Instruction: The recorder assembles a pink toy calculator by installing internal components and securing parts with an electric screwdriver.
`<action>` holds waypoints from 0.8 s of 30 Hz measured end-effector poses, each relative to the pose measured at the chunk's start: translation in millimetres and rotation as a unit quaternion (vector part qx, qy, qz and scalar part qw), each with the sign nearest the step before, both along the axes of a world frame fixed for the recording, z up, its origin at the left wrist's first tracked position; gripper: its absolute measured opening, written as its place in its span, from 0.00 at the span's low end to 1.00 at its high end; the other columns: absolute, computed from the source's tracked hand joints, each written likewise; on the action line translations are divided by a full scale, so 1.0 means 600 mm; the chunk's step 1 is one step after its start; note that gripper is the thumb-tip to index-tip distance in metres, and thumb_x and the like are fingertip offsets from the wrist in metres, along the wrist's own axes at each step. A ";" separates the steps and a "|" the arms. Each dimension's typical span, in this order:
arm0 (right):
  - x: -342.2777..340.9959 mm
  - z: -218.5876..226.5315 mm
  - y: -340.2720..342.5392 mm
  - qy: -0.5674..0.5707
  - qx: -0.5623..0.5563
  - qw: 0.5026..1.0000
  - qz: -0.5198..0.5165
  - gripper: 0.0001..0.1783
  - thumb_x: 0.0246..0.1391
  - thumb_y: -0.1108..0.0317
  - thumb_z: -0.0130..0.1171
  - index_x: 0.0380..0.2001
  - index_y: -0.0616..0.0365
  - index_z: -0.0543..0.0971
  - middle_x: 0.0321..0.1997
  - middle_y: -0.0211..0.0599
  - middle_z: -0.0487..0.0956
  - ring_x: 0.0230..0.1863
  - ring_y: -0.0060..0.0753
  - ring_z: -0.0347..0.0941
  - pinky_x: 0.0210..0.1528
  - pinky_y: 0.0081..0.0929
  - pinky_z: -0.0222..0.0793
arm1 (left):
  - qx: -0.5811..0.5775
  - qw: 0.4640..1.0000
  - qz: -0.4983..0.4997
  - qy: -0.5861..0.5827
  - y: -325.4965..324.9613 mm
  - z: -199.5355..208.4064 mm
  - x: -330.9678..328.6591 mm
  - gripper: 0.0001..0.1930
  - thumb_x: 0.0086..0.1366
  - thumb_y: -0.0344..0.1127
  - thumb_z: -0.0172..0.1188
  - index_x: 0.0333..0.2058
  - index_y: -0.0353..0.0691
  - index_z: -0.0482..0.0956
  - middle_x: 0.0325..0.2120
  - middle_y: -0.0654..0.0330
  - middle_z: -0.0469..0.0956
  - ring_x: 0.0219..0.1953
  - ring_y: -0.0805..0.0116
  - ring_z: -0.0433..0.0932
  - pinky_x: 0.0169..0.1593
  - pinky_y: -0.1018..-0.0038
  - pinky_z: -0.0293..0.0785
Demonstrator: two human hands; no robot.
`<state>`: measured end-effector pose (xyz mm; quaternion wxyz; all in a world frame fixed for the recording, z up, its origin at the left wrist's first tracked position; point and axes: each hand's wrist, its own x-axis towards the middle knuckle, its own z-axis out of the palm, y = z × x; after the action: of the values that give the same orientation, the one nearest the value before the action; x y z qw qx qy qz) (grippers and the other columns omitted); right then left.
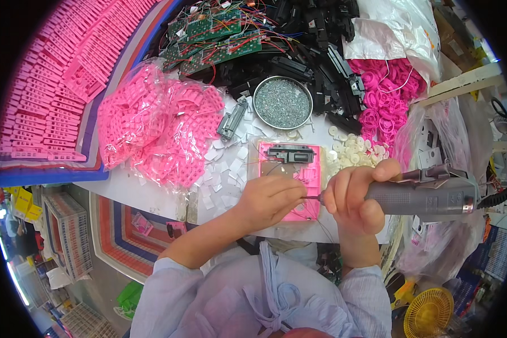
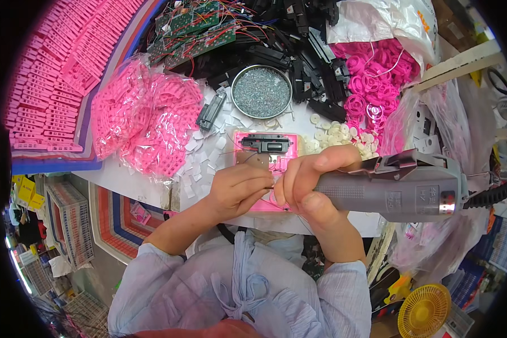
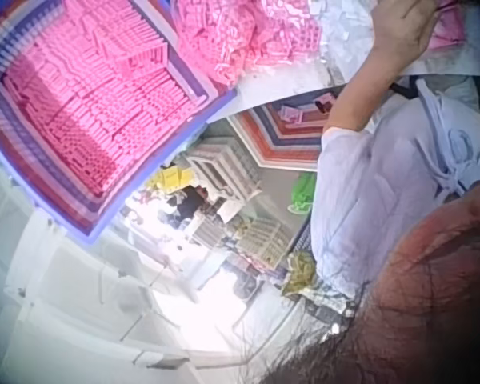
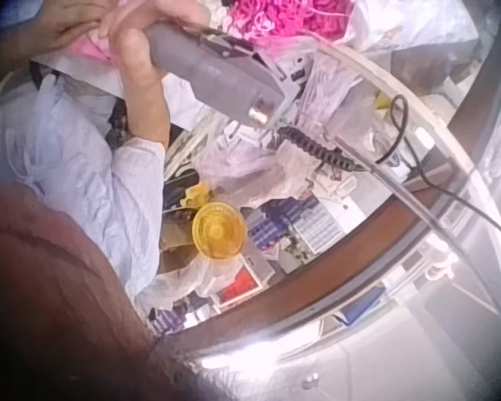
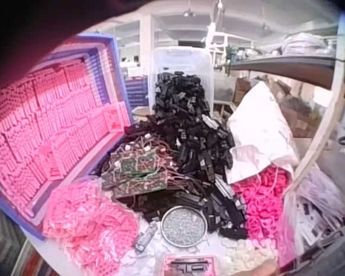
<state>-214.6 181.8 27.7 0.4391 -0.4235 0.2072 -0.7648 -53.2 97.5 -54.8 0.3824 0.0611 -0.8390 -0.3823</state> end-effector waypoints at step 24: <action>-0.045 -0.135 -0.098 0.193 0.163 0.942 -0.220 0.14 0.52 0.84 0.55 0.40 0.58 0.66 0.24 0.35 0.72 0.19 0.22 0.66 0.25 0.27 0.71 | -0.163 0.946 0.197 -0.201 -0.035 -0.036 -0.041 0.16 0.51 0.38 0.68 0.40 0.50 0.82 0.41 0.72 0.78 0.46 0.65 0.71 0.53 0.57 0.56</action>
<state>-241.8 123.2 -53.1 0.2747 -0.4298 0.4977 -0.7015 -77.6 76.8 -76.3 0.2786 0.2375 -0.9204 -0.1376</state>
